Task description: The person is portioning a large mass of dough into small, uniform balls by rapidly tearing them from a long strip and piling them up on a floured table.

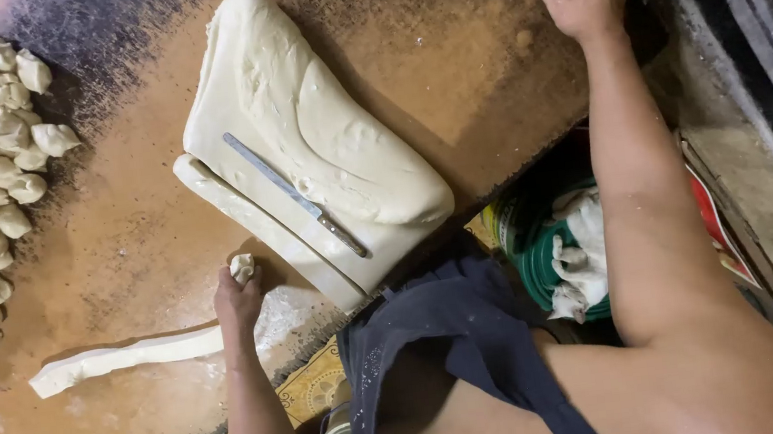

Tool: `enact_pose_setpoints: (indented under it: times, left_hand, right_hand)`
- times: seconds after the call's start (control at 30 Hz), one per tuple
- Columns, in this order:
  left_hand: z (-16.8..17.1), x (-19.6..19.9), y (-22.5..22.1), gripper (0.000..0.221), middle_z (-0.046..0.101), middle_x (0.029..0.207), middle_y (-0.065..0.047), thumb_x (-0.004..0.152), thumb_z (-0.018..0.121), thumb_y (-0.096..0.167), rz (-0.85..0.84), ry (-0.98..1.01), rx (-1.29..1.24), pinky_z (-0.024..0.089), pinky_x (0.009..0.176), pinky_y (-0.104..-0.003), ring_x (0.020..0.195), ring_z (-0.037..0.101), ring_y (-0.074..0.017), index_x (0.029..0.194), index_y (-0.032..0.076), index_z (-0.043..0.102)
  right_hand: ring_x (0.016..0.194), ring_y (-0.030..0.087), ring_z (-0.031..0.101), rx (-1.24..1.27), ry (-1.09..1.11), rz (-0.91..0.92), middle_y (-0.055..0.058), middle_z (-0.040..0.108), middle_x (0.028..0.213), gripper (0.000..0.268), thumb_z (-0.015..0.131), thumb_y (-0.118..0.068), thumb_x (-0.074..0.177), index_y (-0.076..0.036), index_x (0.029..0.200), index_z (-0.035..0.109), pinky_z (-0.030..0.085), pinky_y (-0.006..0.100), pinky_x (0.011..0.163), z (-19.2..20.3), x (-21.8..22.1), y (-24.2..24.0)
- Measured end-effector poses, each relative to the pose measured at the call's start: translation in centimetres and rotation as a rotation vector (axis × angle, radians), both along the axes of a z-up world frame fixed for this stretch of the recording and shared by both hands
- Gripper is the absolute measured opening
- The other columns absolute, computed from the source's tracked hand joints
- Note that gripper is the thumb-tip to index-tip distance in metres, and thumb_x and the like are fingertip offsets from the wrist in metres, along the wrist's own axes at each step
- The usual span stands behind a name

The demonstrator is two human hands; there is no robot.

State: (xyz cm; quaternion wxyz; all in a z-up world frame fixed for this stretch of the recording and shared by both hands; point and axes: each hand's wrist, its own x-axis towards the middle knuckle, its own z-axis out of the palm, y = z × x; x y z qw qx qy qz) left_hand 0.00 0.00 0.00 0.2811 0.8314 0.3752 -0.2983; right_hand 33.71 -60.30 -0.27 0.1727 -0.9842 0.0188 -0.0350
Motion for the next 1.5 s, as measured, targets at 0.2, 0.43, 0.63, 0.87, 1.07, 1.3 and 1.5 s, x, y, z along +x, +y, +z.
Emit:
enact_pose_setpoints:
  times: [0.2, 0.43, 0.63, 0.87, 1.07, 1.3, 1.5]
  left_hand:
    - [0.9, 0.5, -0.3, 0.038, 0.07, 0.113, -0.022, 0.103, 0.06, 0.039, 0.001, 0.015, 0.003, 0.053, 0.082, -0.05, 0.096, 0.065, -0.0365, 0.121, 0.007, 0.052]
    - [0.1, -0.2, 0.2, 0.038, 0.069, 0.11, -0.019, 0.103, 0.061, 0.039, -0.015, -0.03, -0.013, 0.053, 0.079, -0.047, 0.093, 0.064, -0.0327, 0.12, 0.007, 0.052]
    - [-0.1, -0.2, 0.2, 0.04, 0.069, 0.114, -0.018, 0.104, 0.06, 0.039, -0.03, 0.011, -0.015, 0.056, 0.085, -0.047, 0.097, 0.065, -0.0325, 0.127, 0.007, 0.05]
    - [-1.1, -2.6, 2.4, 0.057, 0.064, 0.116, -0.02, 0.089, 0.077, 0.027, -0.176, -0.256, -0.176, 0.052, 0.081, -0.046, 0.097, 0.064, -0.0335, 0.131, 0.006, 0.044]
    - [5.7, -2.4, 6.1, 0.027, 0.066, 0.09, -0.029, 0.086, 0.071, 0.006, -0.295, -0.707, -0.279, 0.049, 0.074, -0.057, 0.092, 0.065, -0.0531, 0.112, 0.007, 0.061]
    - [16.1, -4.9, 12.5, 0.054, 0.065, 0.107, -0.034, 0.083, 0.069, -0.006, -0.405, -1.19, -0.366, 0.052, 0.088, -0.058, 0.105, 0.062, -0.0576, 0.135, -0.003, 0.057]
    - [14.4, -7.9, 16.2, 0.023, 0.068, 0.087, -0.02, 0.085, 0.078, 0.001, -0.37, -1.308, -0.342, 0.055, 0.078, -0.046, 0.085, 0.066, -0.047, 0.106, 0.004, 0.069]
  right_hand:
    - [0.14, 0.055, 0.019, -0.028, -0.021, 0.019, 0.028, 0.021, 0.156, 0.084, 0.095, -0.055, 0.102, -0.012, 0.16, 0.052, 0.022, 0.082, 0.105, -1.0, 0.3, -0.3]
    - [0.143, 0.059, 0.016, 0.036, 0.034, -0.048, 0.027, 0.016, 0.157, 0.08, 0.091, -0.054, 0.102, -0.015, 0.159, 0.05, 0.017, 0.089, 0.104, -1.2, -0.9, 0.2]
    - [0.129, 0.059, 0.029, 0.007, -0.067, -0.03, 0.033, 0.031, 0.144, 0.079, 0.091, -0.055, 0.097, -0.004, 0.148, 0.06, 0.027, 0.093, 0.083, 0.3, -2.2, 0.8]
    - [0.115, 0.041, 0.054, 0.339, -0.452, 0.074, 0.023, 0.047, 0.129, 0.046, 0.084, -0.014, 0.098, 0.002, 0.132, 0.056, 0.047, 0.049, 0.096, 6.1, -9.5, 11.0]
    - [0.107, 0.029, 0.069, 1.094, -0.134, 0.354, 0.015, 0.069, 0.11, 0.029, 0.081, -0.02, 0.091, -0.01, 0.116, 0.072, 0.05, 0.041, 0.098, 5.6, -21.5, 36.5]
    - [0.092, 0.033, 0.071, 0.912, -0.264, 1.033, 0.007, 0.067, 0.106, 0.034, 0.071, -0.033, 0.099, -0.014, 0.127, 0.066, 0.059, 0.041, 0.078, 14.0, -30.8, 56.3]
    - [0.089, 0.03, 0.07, 0.772, -0.468, 1.095, 0.007, 0.067, 0.102, 0.033, 0.07, -0.041, 0.097, -0.012, 0.114, 0.071, 0.058, 0.041, 0.077, 15.1, -32.9, 61.5]
